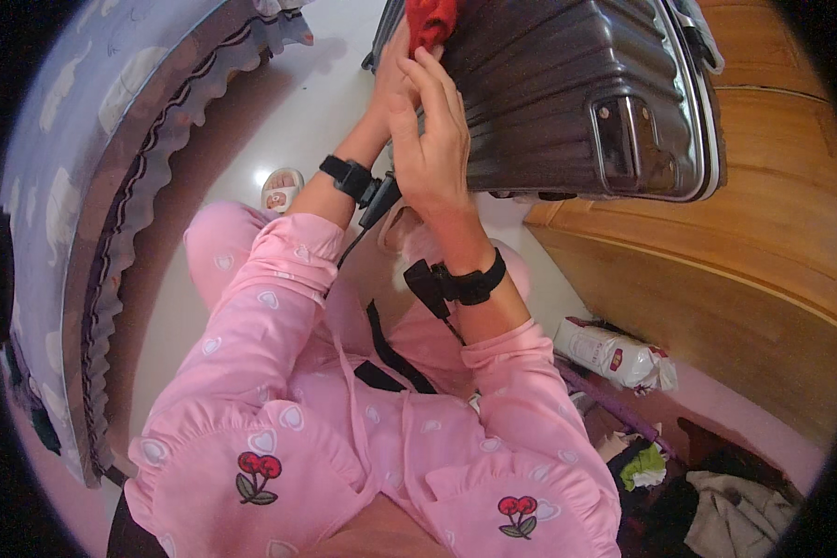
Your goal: The person wipes the exterior of a hard-shell suitcase with a red cloth. They rotate the suitcase to clean multiple sides, including the top, front, and side panels, while seated on the floor.
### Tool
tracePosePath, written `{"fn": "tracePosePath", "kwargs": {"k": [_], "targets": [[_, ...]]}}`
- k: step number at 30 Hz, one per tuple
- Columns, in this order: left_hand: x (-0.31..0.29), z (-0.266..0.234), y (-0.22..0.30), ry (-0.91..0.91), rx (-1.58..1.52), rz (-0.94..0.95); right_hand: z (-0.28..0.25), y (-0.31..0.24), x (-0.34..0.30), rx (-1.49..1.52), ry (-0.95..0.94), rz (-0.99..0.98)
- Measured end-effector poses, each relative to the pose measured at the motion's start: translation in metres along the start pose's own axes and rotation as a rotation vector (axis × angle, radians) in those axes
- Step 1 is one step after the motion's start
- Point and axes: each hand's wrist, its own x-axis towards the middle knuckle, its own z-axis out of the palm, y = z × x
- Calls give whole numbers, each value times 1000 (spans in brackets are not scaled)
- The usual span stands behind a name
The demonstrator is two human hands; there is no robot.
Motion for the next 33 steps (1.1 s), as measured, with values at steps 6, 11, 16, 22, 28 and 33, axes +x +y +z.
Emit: {"fn": "tracePosePath", "kwargs": {"k": [6,11,16,22,28,33], "targets": [[-47,5,-19,-153,-134,-468,-9,-1,3,21,-18,33],[-30,5,-34,-40,-227,-416,-10,-3,4,51,-12,82],[-18,-7,-9,-42,-190,-570,-10,-8,2,49,-16,90],[43,16,7,-46,-314,25,-10,-16,-1,66,-49,96],[-1,4,-1,-104,-75,-129,-10,-16,3,53,-39,50],[-53,-8,11,-82,-305,-696,-9,-18,4,89,4,29]]}}
